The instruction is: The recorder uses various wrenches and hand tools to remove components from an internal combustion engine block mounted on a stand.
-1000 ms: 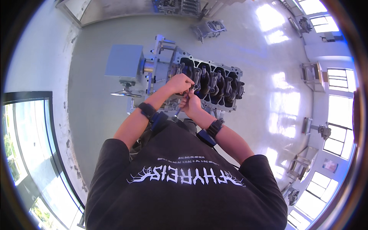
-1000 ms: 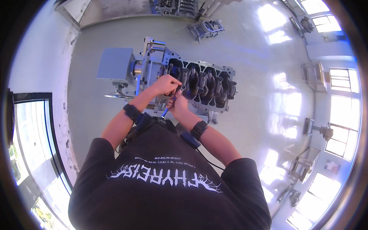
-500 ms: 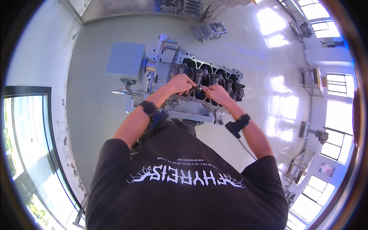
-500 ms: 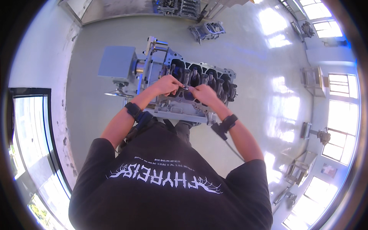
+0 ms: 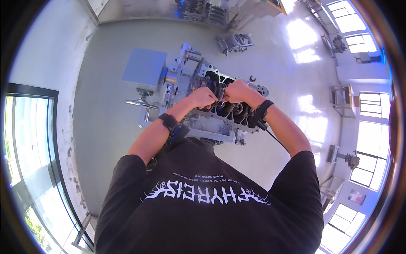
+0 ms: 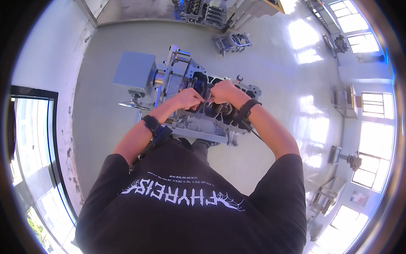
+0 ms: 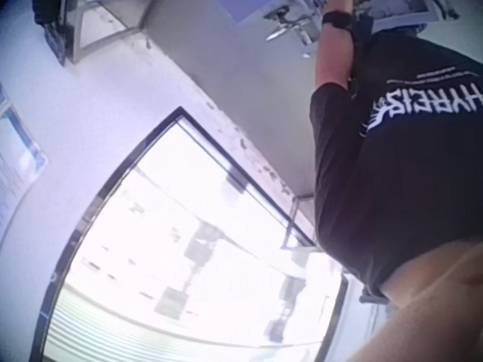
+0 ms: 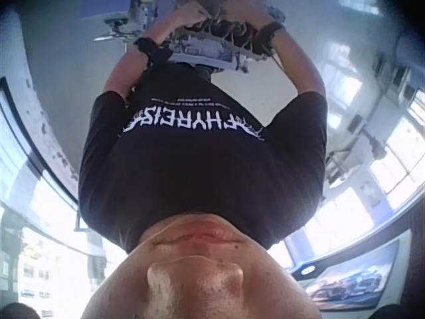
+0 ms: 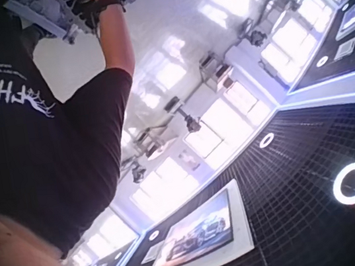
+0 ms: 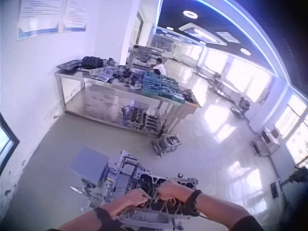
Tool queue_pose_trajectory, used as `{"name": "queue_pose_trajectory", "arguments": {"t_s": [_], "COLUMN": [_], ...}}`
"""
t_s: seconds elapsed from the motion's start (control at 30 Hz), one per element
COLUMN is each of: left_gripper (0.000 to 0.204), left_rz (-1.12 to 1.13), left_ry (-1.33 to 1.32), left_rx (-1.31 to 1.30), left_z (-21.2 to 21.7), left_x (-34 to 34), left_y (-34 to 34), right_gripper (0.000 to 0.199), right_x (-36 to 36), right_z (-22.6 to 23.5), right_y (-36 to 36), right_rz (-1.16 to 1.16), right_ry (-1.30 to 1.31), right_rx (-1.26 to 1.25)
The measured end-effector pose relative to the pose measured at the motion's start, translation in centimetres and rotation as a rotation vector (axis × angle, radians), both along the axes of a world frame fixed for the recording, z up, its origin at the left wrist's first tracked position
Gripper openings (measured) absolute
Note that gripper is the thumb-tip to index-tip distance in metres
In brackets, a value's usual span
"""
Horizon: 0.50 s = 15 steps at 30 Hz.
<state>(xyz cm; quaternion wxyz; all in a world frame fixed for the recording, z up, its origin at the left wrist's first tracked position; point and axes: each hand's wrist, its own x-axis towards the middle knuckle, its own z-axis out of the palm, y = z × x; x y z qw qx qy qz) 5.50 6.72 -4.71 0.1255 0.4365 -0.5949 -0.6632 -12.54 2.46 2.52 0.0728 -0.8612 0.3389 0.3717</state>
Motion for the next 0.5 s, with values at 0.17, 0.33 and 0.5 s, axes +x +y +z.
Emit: {"name": "queue_pose_trajectory", "arguments": {"t_s": [0.17,0.33,0.5], "left_gripper": [0.033,0.033,0.034], "left_rz": [0.002,0.011,0.021], "left_ry": [-0.004,0.017,0.009], "left_rx": [-0.019,-0.014,0.016], "left_z": [-0.1,0.1,-0.1], "left_x": [-0.1,0.0,-0.1], "left_y": [0.0,0.0,-0.2], "right_gripper": [0.04,0.04,0.045], "right_x": [0.8,1.3,-0.1], "right_z": [-0.6,-0.2,-0.9], "right_y": [-1.6,-1.4,-0.8], "right_rz": [0.08,0.064,-0.146], "right_ry": [0.001,0.036,0.032], "right_rx": [0.025,0.044,0.078]}}
